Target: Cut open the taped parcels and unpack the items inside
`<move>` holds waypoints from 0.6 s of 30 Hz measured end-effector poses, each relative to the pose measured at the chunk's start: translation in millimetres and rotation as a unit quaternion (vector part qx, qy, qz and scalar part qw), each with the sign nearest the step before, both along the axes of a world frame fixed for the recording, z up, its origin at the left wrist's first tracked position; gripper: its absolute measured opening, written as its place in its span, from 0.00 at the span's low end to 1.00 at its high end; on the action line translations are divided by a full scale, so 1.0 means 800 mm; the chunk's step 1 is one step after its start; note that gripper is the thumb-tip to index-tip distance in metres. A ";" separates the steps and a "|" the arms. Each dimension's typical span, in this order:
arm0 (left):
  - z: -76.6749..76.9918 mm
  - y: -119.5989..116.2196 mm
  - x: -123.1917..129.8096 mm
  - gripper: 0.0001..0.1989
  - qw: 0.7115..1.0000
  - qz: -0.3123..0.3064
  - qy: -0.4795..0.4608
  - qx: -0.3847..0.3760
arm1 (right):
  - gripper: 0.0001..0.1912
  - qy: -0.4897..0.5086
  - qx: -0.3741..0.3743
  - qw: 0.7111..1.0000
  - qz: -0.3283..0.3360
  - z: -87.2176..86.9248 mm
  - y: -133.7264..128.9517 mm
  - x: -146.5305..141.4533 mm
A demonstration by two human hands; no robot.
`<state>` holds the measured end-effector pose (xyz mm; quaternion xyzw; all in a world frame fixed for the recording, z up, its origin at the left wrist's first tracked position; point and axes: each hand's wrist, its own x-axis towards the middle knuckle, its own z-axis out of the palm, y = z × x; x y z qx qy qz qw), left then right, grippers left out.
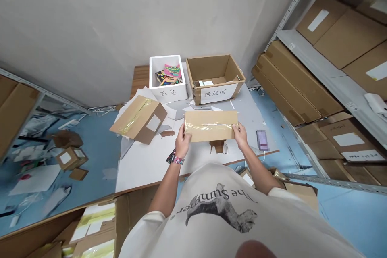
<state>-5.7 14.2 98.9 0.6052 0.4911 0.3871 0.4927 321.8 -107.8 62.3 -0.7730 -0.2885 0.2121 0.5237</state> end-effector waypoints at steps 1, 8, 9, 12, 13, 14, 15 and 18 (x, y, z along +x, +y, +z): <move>-0.008 0.002 -0.005 0.34 0.999 0.019 -0.009 -0.029 | 0.34 -0.023 -0.010 1.000 0.007 0.007 0.005 -0.001; 0.009 -0.041 0.004 0.36 0.996 0.003 -0.076 -0.036 | 0.32 0.004 0.029 0.999 0.019 0.033 -0.006 0.032; 0.022 -0.055 0.015 0.37 0.997 -0.022 -0.069 -0.003 | 0.31 0.033 0.026 0.999 -0.013 0.029 -0.018 0.041; 0.066 -0.093 0.052 0.37 0.980 -0.146 -0.004 0.133 | 0.30 0.141 0.002 0.986 -0.088 0.005 -0.056 0.058; 0.078 -0.103 0.064 0.36 0.968 -0.187 0.017 0.168 | 0.32 0.184 -0.009 0.979 -0.084 -0.004 -0.067 0.057; 0.087 -0.110 0.073 0.35 0.956 -0.218 0.031 0.195 | 0.35 0.221 -0.020 0.972 -0.074 -0.013 -0.077 0.054; 0.093 -0.116 0.080 0.34 0.946 -0.241 0.040 0.214 | 0.37 0.247 -0.028 0.967 -0.064 -0.019 -0.083 0.049; 0.094 -0.125 0.084 0.33 0.932 -0.277 0.041 0.232 | 0.40 0.273 -0.034 0.960 -0.051 -0.028 -0.089 0.038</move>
